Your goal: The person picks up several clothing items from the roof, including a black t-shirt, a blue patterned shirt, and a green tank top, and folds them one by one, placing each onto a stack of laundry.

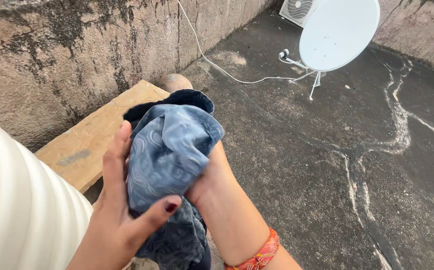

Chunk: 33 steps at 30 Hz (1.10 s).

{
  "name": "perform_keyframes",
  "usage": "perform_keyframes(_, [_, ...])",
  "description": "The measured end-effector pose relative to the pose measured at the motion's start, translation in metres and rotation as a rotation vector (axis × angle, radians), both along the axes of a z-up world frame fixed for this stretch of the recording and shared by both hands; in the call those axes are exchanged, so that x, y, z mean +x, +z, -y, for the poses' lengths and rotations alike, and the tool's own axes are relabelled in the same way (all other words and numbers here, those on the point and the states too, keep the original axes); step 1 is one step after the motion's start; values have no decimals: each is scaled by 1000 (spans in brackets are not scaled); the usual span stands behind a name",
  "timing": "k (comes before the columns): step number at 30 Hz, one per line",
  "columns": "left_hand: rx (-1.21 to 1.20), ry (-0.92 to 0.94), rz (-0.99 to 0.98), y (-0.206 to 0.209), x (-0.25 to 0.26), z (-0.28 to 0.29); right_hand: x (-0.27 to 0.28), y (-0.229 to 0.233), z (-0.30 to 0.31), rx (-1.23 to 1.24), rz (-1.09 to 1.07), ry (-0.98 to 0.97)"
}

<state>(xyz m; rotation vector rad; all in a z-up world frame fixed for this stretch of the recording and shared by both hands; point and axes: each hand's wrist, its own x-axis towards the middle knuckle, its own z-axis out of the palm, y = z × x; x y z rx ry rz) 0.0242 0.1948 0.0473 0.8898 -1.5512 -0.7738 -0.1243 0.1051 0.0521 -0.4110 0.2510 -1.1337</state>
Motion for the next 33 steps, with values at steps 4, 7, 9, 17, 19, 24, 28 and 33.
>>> perform_keyframes(4, [-64, 240, 199, -21, 10, -9, 16, 17, -13, 16, -27, -48])
perform_keyframes(7, [331, 388, 86, -40, 31, -9, 29, 35, -27, 10, -98, -118])
perform_keyframes(9, [492, 409, -128, -46, 46, -8, 37, 46, -39, -6, -121, -156])
perform_keyframes(17, [567, 257, -830, 19, 67, -10, 88, 49, -115, -568, -922, -215])
perform_keyframes(19, [453, 138, -914, 32, 73, -10, 88, 47, -135, -737, -1068, -272])
perform_keyframes(24, [459, -23, -1070, 38, 82, -13, 78, 47, -140, -953, -1324, -495])
perform_keyframes(28, [397, -179, -981, 32, 79, -31, 73, 45, -123, -554, -1366, -476])
perform_keyframes(33, [146, -55, 87, 14, 64, -58, 69, 54, -110, -79, -667, -310])
